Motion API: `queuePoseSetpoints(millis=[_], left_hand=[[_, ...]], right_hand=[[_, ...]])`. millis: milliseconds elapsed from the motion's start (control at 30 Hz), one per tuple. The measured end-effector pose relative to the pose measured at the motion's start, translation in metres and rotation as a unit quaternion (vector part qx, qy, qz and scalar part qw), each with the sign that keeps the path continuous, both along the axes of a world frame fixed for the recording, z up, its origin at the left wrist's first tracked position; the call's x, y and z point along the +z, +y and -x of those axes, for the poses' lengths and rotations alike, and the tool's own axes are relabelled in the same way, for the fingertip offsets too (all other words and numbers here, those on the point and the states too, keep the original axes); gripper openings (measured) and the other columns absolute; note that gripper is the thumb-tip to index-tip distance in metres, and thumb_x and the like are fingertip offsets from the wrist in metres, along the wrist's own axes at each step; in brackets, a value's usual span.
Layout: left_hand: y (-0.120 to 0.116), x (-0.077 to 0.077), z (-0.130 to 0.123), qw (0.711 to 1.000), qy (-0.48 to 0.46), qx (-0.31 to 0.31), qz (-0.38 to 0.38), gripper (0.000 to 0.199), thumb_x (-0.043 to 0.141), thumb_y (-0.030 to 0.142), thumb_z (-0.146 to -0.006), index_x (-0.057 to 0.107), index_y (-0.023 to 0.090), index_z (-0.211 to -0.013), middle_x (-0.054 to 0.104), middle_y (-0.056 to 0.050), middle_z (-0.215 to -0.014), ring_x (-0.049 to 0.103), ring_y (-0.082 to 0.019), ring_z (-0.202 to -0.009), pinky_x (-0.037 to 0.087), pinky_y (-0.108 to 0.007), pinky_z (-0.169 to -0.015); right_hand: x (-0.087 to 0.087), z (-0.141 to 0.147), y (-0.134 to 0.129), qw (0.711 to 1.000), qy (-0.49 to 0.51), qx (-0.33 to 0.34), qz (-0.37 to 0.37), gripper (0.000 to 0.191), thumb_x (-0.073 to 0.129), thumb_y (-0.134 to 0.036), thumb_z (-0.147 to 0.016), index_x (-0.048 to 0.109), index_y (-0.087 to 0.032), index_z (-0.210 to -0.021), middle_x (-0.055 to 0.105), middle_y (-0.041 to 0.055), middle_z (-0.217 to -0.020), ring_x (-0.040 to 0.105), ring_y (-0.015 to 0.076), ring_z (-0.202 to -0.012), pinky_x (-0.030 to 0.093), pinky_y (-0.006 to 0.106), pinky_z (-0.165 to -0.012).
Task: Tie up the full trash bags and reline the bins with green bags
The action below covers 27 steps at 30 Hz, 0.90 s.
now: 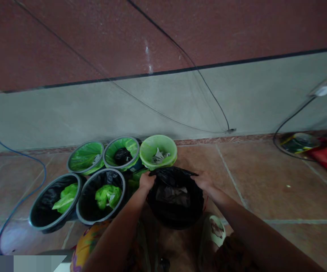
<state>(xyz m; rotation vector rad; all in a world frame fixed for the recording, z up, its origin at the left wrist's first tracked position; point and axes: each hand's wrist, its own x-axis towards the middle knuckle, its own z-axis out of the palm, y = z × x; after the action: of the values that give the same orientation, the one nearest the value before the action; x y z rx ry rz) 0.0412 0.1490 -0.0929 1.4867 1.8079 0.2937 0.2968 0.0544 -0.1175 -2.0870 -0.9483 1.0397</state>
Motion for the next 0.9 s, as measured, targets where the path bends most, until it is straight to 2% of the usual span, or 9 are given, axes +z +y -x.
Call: queuePoseSetpoints(millis=[133,233,333,433,500,600,700,800,900], left_hand=[[0.003,0.006,-0.003,0.998,-0.006,-0.016,-0.066,0.024,0.057,0.012,-0.075,0.075,0.017,-0.091,0.075,-0.004,-0.085,0.069,-0.019,-0.088,0.05,-0.024,-0.076],[0.006,0.016,-0.007,0.992,-0.036,-0.018,-0.121,0.031,0.049,0.006,-0.075,0.075,0.018,-0.085,0.075,-0.003,-0.091,0.068,-0.017,-0.091,0.05,-0.023,-0.083],[0.006,0.024,-0.005,0.988,-0.022,-0.005,-0.15,0.031,0.046,0.004,-0.074,0.073,0.017,-0.077,0.075,-0.004,-0.09,0.068,-0.017,-0.09,0.049,-0.025,-0.087],[0.005,0.028,0.001,0.987,0.021,0.031,-0.156,0.033,0.043,0.004,-0.075,0.073,0.017,-0.08,0.074,-0.006,-0.095,0.067,-0.019,-0.094,0.048,-0.026,-0.089],[0.005,0.027,0.004,0.988,0.028,0.032,-0.15,0.036,0.043,0.003,-0.075,0.073,0.016,-0.09,0.073,-0.007,-0.101,0.067,-0.019,-0.098,0.048,-0.026,-0.091],[0.004,0.025,0.002,0.991,0.012,-0.027,-0.128,0.044,0.05,0.004,-0.074,0.067,0.015,-0.113,0.07,-0.008,-0.114,0.065,-0.018,-0.106,0.046,-0.024,-0.095],[0.0,0.026,-0.003,0.993,0.041,-0.068,-0.089,0.057,0.061,0.012,-0.073,0.057,0.013,-0.129,0.067,-0.013,-0.12,0.064,-0.023,-0.108,0.047,-0.028,-0.094],[-0.005,0.034,-0.004,0.989,0.108,-0.077,-0.066,0.049,0.058,0.014,-0.077,0.061,0.015,-0.125,0.071,-0.014,-0.11,0.067,-0.027,-0.103,0.049,-0.031,-0.088],[-0.006,0.044,-0.002,0.983,0.13,-0.072,-0.105,0.038,0.051,0.01,-0.08,0.071,0.02,-0.11,0.073,-0.01,-0.106,0.067,-0.025,-0.102,0.048,-0.029,-0.088]], right_hand=[[0.008,0.002,0.005,0.999,0.015,-0.029,-0.019,0.024,0.051,-0.018,-0.07,0.07,-0.016,-0.085,0.069,0.0023,-0.074,0.06,0.0142,-0.06,0.043,0.022,-0.053],[0.012,0.002,0.006,0.996,0.028,-0.066,-0.057,0.023,0.045,-0.015,-0.066,0.067,-0.018,-0.075,0.067,0.0011,-0.07,0.06,0.0144,-0.061,0.044,0.022,-0.054],[0.015,-0.005,0.006,0.991,0.005,-0.113,-0.066,0.02,0.045,-0.016,-0.065,0.064,-0.018,-0.071,0.069,0.005,-0.075,0.063,0.0171,-0.067,0.047,0.024,-0.058],[0.017,-0.012,0.009,0.988,-0.025,-0.143,-0.06,0.022,0.048,-0.022,-0.071,0.067,-0.017,-0.082,0.072,0.0095,-0.089,0.067,0.0212,-0.081,0.051,0.029,-0.071],[0.018,-0.011,0.012,0.991,-0.022,-0.119,-0.063,0.025,0.051,-0.028,-0.074,0.067,-0.017,-0.091,0.072,0.0087,-0.095,0.067,0.0213,-0.087,0.051,0.03,-0.079],[0.02,-0.002,0.012,0.998,-0.03,0.002,-0.056,0.035,0.062,-0.032,-0.073,0.067,-0.02,-0.105,0.073,0.0067,-0.101,0.067,0.0207,-0.091,0.051,0.029,-0.082],[0.026,0.007,0.007,0.986,-0.135,0.094,-0.012,0.032,0.063,-0.024,-0.074,0.07,-0.022,-0.105,0.074,0.0072,-0.099,0.067,0.0218,-0.091,0.049,0.029,-0.081],[0.034,0.007,0.003,0.969,-0.225,0.105,0.011,0.022,0.057,-0.018,-0.078,0.074,-0.023,-0.09,0.075,0.0068,-0.091,0.068,0.0215,-0.087,0.048,0.027,-0.078],[0.041,0.0,0.001,0.97,-0.233,0.056,-0.029,0.024,0.053,-0.018,-0.08,0.075,-0.025,-0.086,0.075,0.0046,-0.095,0.068,0.0201,-0.088,0.048,0.026,-0.077]])
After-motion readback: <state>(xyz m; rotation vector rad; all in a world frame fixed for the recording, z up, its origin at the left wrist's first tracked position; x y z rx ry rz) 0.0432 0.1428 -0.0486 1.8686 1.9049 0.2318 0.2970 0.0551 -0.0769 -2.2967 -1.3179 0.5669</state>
